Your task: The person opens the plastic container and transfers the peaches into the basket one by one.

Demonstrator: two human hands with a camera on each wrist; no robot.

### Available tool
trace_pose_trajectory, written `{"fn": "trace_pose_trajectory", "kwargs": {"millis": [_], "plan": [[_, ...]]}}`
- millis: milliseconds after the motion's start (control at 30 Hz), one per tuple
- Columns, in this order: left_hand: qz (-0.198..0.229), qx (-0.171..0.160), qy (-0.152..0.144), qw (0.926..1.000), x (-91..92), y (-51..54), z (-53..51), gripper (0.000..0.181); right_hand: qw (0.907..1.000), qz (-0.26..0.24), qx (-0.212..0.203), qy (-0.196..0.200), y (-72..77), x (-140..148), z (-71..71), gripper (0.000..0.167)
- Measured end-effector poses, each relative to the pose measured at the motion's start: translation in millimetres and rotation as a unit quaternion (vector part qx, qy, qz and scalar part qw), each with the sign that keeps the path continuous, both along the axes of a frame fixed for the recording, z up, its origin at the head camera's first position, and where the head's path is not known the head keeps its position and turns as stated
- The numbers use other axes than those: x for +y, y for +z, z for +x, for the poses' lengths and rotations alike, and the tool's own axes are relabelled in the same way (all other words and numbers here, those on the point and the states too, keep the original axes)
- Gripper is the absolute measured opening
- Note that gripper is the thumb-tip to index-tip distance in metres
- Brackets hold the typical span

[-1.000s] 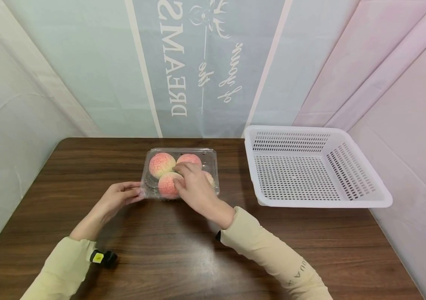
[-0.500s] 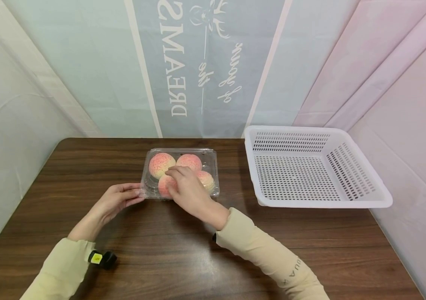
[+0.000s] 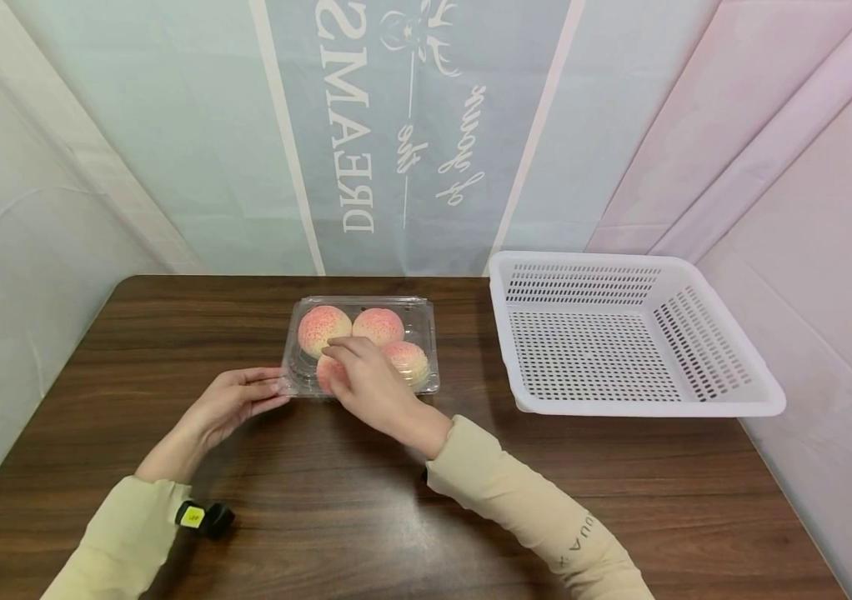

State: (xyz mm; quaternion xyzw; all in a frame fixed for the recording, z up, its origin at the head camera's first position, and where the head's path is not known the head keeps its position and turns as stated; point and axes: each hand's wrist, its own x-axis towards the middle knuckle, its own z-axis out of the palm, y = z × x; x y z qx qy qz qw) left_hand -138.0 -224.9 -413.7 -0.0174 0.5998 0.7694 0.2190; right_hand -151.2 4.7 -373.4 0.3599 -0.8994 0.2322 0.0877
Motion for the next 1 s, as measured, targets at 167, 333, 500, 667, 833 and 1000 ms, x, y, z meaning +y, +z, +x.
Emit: {"fn": "trace_pose_trajectory", "kwargs": {"millis": [167,333,500,667,833,1000], "plan": [[0.013,-0.015,0.005,0.9998,-0.2,1.0,0.3,0.053,0.9998,0.020,0.001,0.000,-2.6,-0.1,0.5,0.036],[0.016,-0.022,0.008,0.9996,-0.3,0.9,-0.2,0.054,0.9992,0.037,0.013,-0.002,-6.5,-1.3,0.5,0.037],[0.018,-0.022,0.013,0.9995,-0.4,0.1,-0.7,0.052,0.9981,0.058,0.022,-0.004,-9.7,-2.2,1.1,0.037],[0.026,-0.016,0.016,0.9994,-0.6,-0.1,0.0,0.049,0.9977,0.067,0.010,-0.005,-10.9,-3.1,1.5,0.039],[0.028,-0.017,0.023,0.9992,-0.3,1.1,1.0,0.042,0.9966,0.078,0.025,0.000,-12.8,-3.6,1.1,0.038],[0.020,-0.013,0.029,0.9993,0.5,1.7,2.1,0.042,0.9951,0.095,0.028,0.001,-12.8,-4.2,1.2,0.042]]}}
